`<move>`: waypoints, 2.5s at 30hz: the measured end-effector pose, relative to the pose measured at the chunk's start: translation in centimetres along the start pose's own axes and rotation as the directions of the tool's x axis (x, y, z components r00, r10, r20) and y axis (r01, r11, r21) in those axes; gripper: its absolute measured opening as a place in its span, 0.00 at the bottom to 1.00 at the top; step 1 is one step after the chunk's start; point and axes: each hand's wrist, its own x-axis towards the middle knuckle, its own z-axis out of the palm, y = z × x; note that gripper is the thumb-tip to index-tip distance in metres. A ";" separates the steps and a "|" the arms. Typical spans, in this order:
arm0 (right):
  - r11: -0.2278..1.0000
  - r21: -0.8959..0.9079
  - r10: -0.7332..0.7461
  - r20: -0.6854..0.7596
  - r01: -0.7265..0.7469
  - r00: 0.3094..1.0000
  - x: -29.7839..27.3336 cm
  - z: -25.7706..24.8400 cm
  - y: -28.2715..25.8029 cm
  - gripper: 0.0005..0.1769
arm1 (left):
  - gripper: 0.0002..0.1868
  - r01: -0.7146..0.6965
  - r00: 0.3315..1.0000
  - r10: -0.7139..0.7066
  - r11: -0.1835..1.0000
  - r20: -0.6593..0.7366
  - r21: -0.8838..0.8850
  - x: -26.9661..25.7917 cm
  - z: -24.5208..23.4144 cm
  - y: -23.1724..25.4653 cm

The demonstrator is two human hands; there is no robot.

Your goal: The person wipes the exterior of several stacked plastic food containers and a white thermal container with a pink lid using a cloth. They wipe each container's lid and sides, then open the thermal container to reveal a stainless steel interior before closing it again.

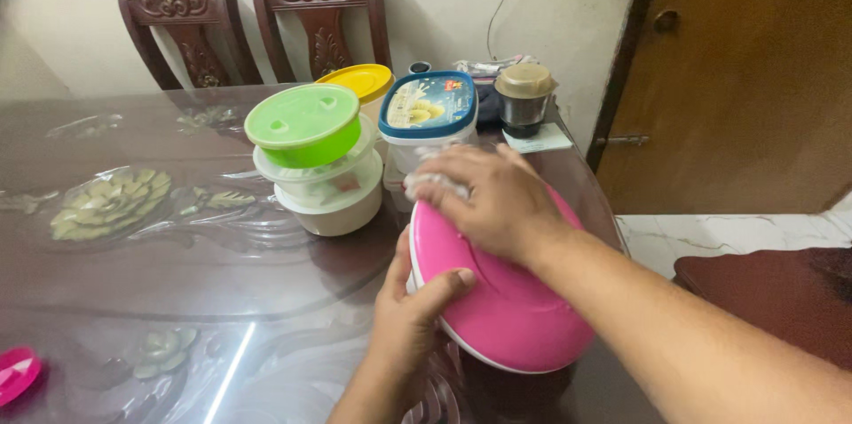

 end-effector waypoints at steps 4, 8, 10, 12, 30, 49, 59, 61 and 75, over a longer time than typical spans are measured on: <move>0.674 0.274 0.687 0.110 -0.686 0.718 1.3 -0.2 0.8 0.19 | 0.48 -0.088 0.996 0.089 0.996 0.020 -0.004 -0.2 0.6 0.3; 0.848 0.110 0.523 -0.025 -0.518 0.852 0.5 0.5 1.4 0.23 | 0.45 -0.121 0.992 0.121 0.992 -0.021 -0.032 0.3 0.6 -0.1; 0.960 0.049 0.277 -0.052 -0.274 0.960 -1.2 1.1 1.8 0.26 | 0.43 -0.179 0.984 0.178 0.983 -0.016 -0.047 0.7 0.3 -0.3; 0.983 0.077 0.170 -0.025 -0.168 0.985 -3.6 1.7 1.9 0.28 | 0.41 -0.228 0.974 0.228 0.971 -0.009 -0.072 1.2 0.0 -0.2; 0.726 0.152 0.683 -0.054 -0.670 0.728 -7.4 0.0 6.9 0.24 | 0.36 -0.162 0.986 0.160 0.985 0.049 0.058 1.3 -0.3 1.1; 0.987 0.154 -0.082 0.280 0.040 0.956 -7.9 -1.9 3.3 0.15 | 0.39 -0.104 0.959 0.059 0.983 0.278 0.149 2.9 -4.3 3.2; 0.888 -0.081 0.439 -0.142 -0.452 0.887 -9.7 -0.4 5.0 0.19 | 0.56 -0.036 0.969 -0.064 0.920 0.239 0.391 -0.1 -2.8 3.5; 0.770 0.178 0.636 -0.143 -0.612 0.758 -8.2 -1.6 5.0 0.20 | 0.59 -0.203 0.938 0.083 0.918 0.336 0.342 -0.2 -2.3 2.9; 0.983 -0.183 -0.033 -0.289 -0.021 0.957 -3.9 -2.1 1.1 0.14 | 0.71 -0.382 0.910 0.307 0.363 0.279 0.850 1.0 1.1 3.6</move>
